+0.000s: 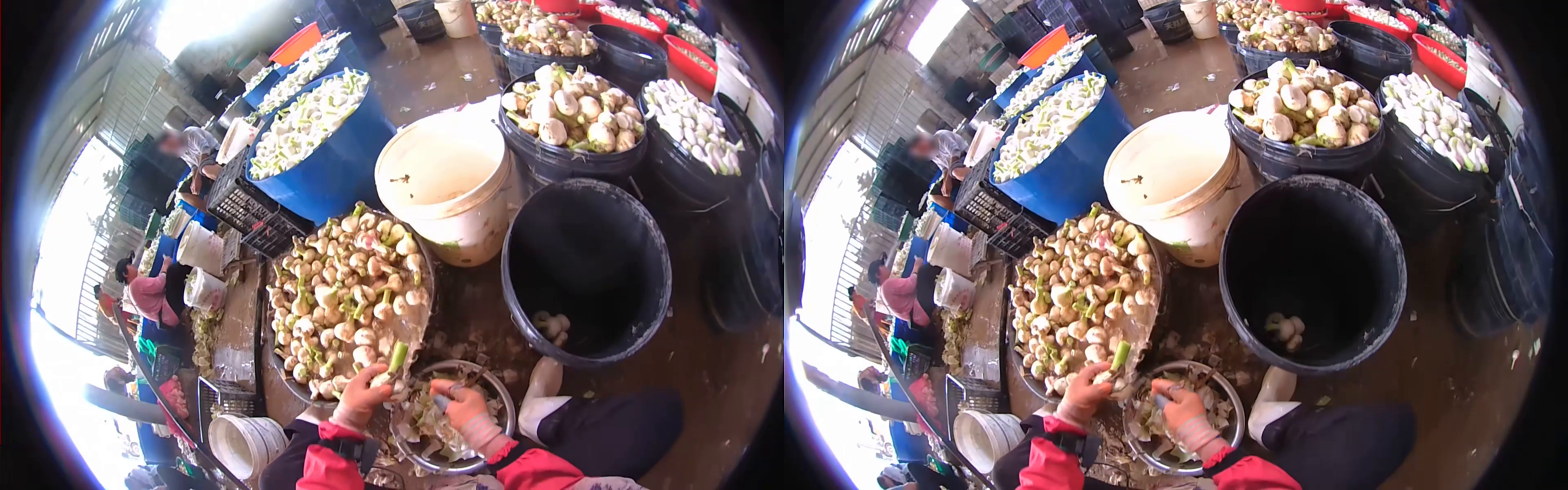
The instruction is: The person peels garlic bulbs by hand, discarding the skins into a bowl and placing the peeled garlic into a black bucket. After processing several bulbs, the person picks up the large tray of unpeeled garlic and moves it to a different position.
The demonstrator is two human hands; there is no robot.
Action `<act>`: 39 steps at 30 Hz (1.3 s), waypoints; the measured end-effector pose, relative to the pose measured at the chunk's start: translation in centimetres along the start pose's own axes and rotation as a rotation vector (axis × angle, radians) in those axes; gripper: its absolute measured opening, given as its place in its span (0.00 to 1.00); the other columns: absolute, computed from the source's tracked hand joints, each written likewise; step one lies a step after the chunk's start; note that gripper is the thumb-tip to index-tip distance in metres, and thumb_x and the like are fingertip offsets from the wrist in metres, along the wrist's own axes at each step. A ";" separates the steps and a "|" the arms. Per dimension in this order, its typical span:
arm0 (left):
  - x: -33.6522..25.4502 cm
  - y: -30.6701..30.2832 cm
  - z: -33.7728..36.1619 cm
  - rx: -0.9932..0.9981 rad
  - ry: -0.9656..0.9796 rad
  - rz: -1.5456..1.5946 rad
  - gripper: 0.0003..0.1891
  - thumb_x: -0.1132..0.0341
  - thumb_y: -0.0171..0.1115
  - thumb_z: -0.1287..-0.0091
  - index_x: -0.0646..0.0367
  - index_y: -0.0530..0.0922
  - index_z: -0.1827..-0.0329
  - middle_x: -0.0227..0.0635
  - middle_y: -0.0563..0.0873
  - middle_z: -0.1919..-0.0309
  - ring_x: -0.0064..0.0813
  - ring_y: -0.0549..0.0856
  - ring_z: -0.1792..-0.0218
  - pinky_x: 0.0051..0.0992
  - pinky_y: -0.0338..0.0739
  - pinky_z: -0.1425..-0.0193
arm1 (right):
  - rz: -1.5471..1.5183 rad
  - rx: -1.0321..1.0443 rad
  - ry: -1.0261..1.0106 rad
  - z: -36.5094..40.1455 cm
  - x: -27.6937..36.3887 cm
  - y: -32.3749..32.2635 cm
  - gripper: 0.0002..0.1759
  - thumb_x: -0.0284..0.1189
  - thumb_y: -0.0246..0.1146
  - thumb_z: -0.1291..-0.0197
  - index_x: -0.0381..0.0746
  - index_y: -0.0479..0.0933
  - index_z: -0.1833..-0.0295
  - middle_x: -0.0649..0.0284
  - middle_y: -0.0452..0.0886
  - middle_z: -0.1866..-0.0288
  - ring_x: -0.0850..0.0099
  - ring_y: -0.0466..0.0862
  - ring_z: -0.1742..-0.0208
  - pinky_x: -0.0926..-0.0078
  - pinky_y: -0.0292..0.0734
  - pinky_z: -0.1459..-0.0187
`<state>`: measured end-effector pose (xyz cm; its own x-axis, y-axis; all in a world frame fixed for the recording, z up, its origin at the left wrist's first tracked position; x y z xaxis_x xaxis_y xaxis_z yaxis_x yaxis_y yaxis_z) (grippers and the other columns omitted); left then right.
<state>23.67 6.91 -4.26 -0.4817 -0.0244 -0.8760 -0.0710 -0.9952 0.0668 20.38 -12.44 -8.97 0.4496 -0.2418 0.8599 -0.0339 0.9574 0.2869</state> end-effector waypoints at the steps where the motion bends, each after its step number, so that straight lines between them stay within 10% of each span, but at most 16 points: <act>1: 0.3 0.7 1.4 0.008 -0.017 0.075 0.35 0.64 0.71 0.45 0.69 0.66 0.37 0.39 0.80 0.52 0.28 0.80 0.53 0.26 0.74 0.46 | -0.120 0.028 0.001 0.1 0.3 0.3 0.17 0.20 0.58 0.43 0.35 0.78 0.46 0.63 0.83 0.52 0.77 0.81 0.49 0.81 0.72 0.46; 4: 3.0 2.5 5.7 -0.103 -0.042 0.001 0.36 0.60 0.74 0.49 0.67 0.69 0.40 0.39 0.80 0.52 0.29 0.79 0.51 0.29 0.73 0.44 | -0.342 0.129 0.115 0.7 -0.9 1.8 0.21 0.20 0.57 0.43 0.35 0.75 0.42 0.64 0.83 0.50 0.77 0.80 0.48 0.83 0.71 0.46; 10: -1.6 9.5 9.7 -0.425 0.500 -1.168 0.29 0.61 0.75 0.63 0.59 0.78 0.54 0.42 0.78 0.58 0.43 0.76 0.53 0.37 0.72 0.47 | 0.104 0.122 0.089 1.2 -3.1 1.3 0.22 0.27 0.59 0.43 0.37 0.74 0.40 0.61 0.83 0.51 0.75 0.81 0.53 0.80 0.73 0.51; 15: -1.5 10.2 10.1 -0.396 0.514 -1.240 0.29 0.61 0.75 0.62 0.57 0.78 0.53 0.41 0.77 0.56 0.44 0.75 0.53 0.38 0.71 0.46 | 0.367 0.092 -0.048 2.0 -0.5 0.6 0.20 0.28 0.59 0.44 0.36 0.76 0.45 0.52 0.83 0.54 0.70 0.83 0.53 0.76 0.73 0.50; 17: -0.4 7.8 9.7 -0.374 0.452 -0.870 0.31 0.60 0.76 0.58 0.58 0.76 0.49 0.42 0.77 0.53 0.44 0.78 0.54 0.39 0.74 0.46 | 0.347 0.083 -0.091 2.0 0.4 0.5 0.19 0.26 0.58 0.44 0.36 0.77 0.46 0.54 0.84 0.55 0.71 0.82 0.53 0.77 0.73 0.50; 20: 4.3 6.5 8.8 -0.151 0.097 0.746 0.24 0.59 0.67 0.43 0.55 0.73 0.45 0.44 0.79 0.49 0.46 0.80 0.50 0.46 0.76 0.47 | 0.135 0.238 -0.150 2.1 1.0 1.4 0.18 0.21 0.56 0.44 0.34 0.77 0.47 0.60 0.84 0.54 0.76 0.81 0.52 0.78 0.73 0.48; 22: 5.8 6.4 9.0 -0.195 -0.001 0.999 0.21 0.49 0.59 0.39 0.53 0.76 0.50 0.39 0.81 0.49 0.46 0.80 0.48 0.47 0.76 0.50 | 0.118 0.317 -0.252 2.1 1.2 2.4 0.17 0.19 0.56 0.43 0.34 0.77 0.46 0.65 0.83 0.51 0.79 0.78 0.50 0.79 0.71 0.46; 24: 7.0 6.0 8.8 -0.224 -0.024 1.005 0.21 0.48 0.57 0.38 0.53 0.77 0.51 0.37 0.82 0.50 0.44 0.80 0.49 0.45 0.76 0.52 | 0.090 0.321 -0.243 2.0 0.6 2.7 0.15 0.22 0.58 0.41 0.33 0.78 0.48 0.65 0.82 0.51 0.78 0.78 0.50 0.78 0.72 0.46; 26: 7.7 5.9 8.6 -0.235 -0.048 0.978 0.23 0.45 0.57 0.38 0.53 0.77 0.51 0.37 0.82 0.51 0.42 0.80 0.49 0.43 0.77 0.52 | -0.586 0.307 0.311 2.5 -3.1 3.2 0.15 0.20 0.56 0.41 0.34 0.78 0.49 0.67 0.82 0.53 0.77 0.79 0.52 0.76 0.74 0.48; 32: 10.5 5.8 7.9 -0.157 -0.248 0.619 0.39 0.32 0.56 0.42 0.55 0.69 0.39 0.37 0.79 0.48 0.37 0.79 0.49 0.38 0.75 0.48 | -0.306 0.095 0.209 1.4 -6.2 1.5 0.14 0.18 0.52 0.47 0.33 0.79 0.56 0.62 0.81 0.61 0.71 0.81 0.59 0.75 0.77 0.56; 34: 4.1 4.8 8.9 -0.452 0.541 -0.515 0.44 0.42 0.68 0.46 0.59 0.61 0.33 0.42 0.75 0.45 0.35 0.80 0.56 0.37 0.76 0.50 | -0.017 -0.024 0.128 0.9 -5.7 -0.1 0.14 0.17 0.52 0.49 0.32 0.79 0.58 0.62 0.82 0.64 0.71 0.81 0.63 0.75 0.77 0.59; 35: 3.2 5.9 9.6 -0.421 0.566 -0.860 0.54 0.50 0.75 0.49 0.59 0.48 0.27 0.47 0.69 0.40 0.33 0.79 0.52 0.34 0.77 0.49 | -0.017 -0.025 0.131 1.1 -5.2 -0.1 0.14 0.17 0.52 0.49 0.32 0.79 0.58 0.62 0.82 0.64 0.71 0.81 0.63 0.75 0.77 0.59; 39: 5.0 5.0 7.4 -0.243 0.266 0.163 0.54 0.51 0.72 0.45 0.58 0.40 0.26 0.44 0.74 0.45 0.37 0.81 0.53 0.30 0.80 0.53 | -0.086 -0.071 0.080 1.5 -3.2 -0.5 0.07 0.20 0.55 0.50 0.33 0.79 0.69 0.64 0.79 0.76 0.75 0.77 0.73 0.74 0.70 0.71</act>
<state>14.44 2.52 -4.83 -0.2239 -0.1755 -0.9587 0.2117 -0.9689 0.1279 17.60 -12.42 -11.20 0.5177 -0.3126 0.7964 0.0701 0.9432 0.3247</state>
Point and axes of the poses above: each hand's wrist, its own z-axis away from the middle knuckle, its own y-axis out of the palm, x = y × z, the point moved 9 cm from there along -z, towards the middle knuckle
